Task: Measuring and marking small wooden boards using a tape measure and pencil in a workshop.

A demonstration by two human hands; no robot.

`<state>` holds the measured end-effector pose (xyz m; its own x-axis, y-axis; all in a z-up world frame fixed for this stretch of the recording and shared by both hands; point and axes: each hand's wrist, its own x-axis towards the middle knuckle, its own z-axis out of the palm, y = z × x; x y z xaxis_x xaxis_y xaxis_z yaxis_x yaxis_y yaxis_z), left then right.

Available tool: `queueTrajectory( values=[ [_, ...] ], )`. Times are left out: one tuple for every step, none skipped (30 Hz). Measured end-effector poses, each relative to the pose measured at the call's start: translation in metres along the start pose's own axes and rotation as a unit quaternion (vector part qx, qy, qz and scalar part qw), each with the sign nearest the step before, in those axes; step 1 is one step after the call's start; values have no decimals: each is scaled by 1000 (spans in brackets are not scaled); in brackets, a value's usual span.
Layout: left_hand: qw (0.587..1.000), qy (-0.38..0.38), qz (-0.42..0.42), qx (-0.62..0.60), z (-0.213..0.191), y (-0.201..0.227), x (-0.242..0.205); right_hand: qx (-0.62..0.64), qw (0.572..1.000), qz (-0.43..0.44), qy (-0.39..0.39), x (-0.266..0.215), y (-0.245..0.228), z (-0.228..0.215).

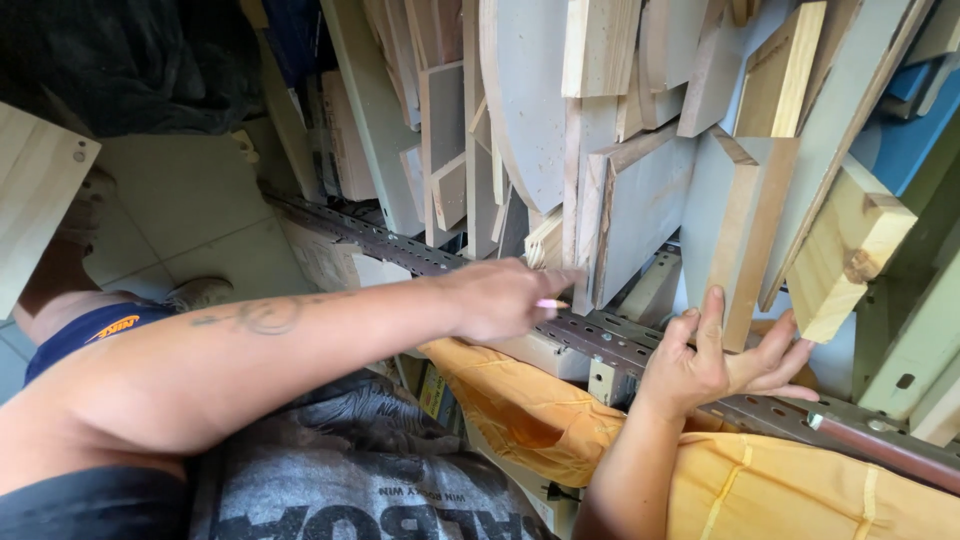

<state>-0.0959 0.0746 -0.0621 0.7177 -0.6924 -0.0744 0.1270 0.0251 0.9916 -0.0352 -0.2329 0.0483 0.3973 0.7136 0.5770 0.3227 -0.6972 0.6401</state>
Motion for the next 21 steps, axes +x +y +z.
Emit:
queueTrajectory(
  values=[
    [1000, 0, 0, 1, 4, 0, 9, -1, 1000, 1, 1, 1, -1, 0],
    [1000, 7, -2, -2, 8, 0, 18, -3, 1000, -3, -1, 1, -1, -1],
    [1000, 15, -5, -5, 13, 0, 27, -5, 1000, -7, -3, 2, -2, -2],
    [1000, 13, -5, -4, 15, 2, 33, -6, 1000, -5, -3, 2, -2, -2],
    [999, 15, -10, -38, 17, 3, 39, -2, 1000, -6, -2, 2, -2, -1],
    [997, 16, -16, -72, 20, 4, 45, 0, 1000, -7, -1, 2, -2, -1],
    [997, 14, -15, -72, 22, 8, 47, -2, 1000, -6, -2, 2, -2, -2],
    [996, 0, -18, -85, 23, 12, 49, -3, 1000, -7, -2, 2, -2, -2],
    [995, -13, -20, -98, 24, 16, 50, -3, 1000, -9, -1, 3, -2, -1],
    [995, -12, -20, -98, 26, 18, 51, -2, 1000, -9, -1, 2, -2, -2],
    [993, -17, -15, -114, 29, 20, 51, -6, 1000, -11, 0, 2, -3, -2],
    [991, -20, -10, -130, 31, 22, 51, -8, 1000, -14, 2, 2, -3, -1],
    [991, -17, -11, -131, 35, 24, 55, -5, 1000, -15, 3, 2, -3, -1],
    [991, -19, 15, -129, 39, 25, 59, -4, 1000, -11, -2, 2, -3, -2],
    [991, -21, 40, -128, 44, 26, 64, -2, 1000, -7, -8, 1, -3, -2],
    [991, -22, 41, -128, 45, 29, 67, -3, 1000, -7, -8, 1, -2, -3],
    [994, -16, 37, -104, 47, 32, 70, -1, 1000, -11, -5, 1, -1, -3],
    [996, -10, 34, -79, 48, 35, 74, 1, 1000, -16, -1, 2, 0, -2],
    [996, -10, 36, -79, 50, 38, 79, 0, 1000, -16, 0, 2, 0, -2],
    [997, -7, 52, -59, 51, 41, 83, 0, 1000, -18, 1, 3, -1, -2],
    [997, -5, 67, -40, 53, 43, 87, -1, 1000, -19, 3, 4, -2, -2]
  ],
)
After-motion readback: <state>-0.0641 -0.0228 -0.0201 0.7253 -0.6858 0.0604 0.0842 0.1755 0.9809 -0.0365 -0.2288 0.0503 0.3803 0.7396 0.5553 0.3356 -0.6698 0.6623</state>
